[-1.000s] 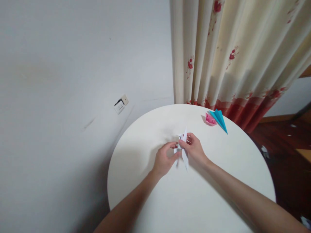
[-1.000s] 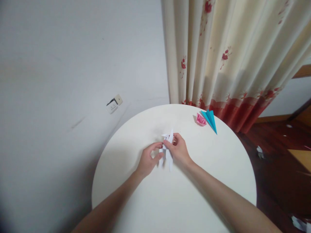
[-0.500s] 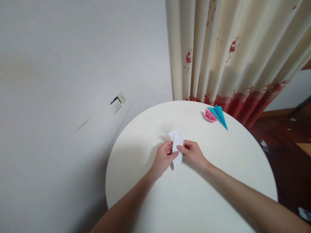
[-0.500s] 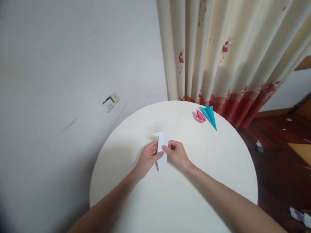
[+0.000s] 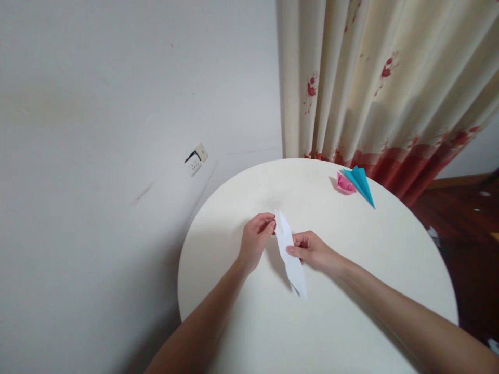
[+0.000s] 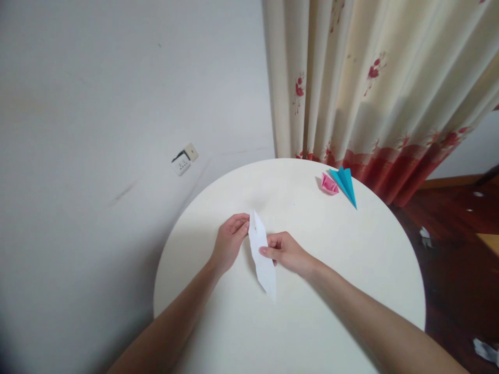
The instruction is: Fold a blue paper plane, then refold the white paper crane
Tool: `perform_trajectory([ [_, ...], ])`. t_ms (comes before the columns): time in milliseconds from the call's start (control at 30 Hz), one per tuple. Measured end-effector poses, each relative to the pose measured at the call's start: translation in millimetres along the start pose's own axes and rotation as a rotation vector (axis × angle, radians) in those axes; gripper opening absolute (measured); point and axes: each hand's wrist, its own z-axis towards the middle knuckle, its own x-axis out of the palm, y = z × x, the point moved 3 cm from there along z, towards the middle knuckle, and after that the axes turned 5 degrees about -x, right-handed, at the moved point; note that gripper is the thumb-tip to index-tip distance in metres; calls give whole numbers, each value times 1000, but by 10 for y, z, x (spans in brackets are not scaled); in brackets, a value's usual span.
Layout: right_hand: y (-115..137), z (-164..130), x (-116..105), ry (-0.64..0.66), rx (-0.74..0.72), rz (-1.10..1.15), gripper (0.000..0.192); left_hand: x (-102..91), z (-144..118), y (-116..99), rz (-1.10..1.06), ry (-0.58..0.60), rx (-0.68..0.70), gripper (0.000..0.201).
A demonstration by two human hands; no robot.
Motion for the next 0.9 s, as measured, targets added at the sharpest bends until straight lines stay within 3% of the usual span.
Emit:
perform_trajectory([
  [100,10,5,-11,-34,-8,-34,46,14,-20,-12,-18,-6,5,25],
  [267,-10,7,-30,-92,-29,-73,42,43,-27,3,-28,82,-20,23],
  [433,-100,20,-44,-160,-43,-107,40,23,-14,42,-9,-11,-53,19],
  [567,-128,34,-37,-185,-35,-91,44,29,-16,19,-23,-64,-17,33],
  [767,-12,38,-47,-237,-43,69,48,129,-50,48,-202,168,-154,43],
  [900,-8,48,-98,-302,-14,86,46,176,-89,83,-93,167,-127,36],
])
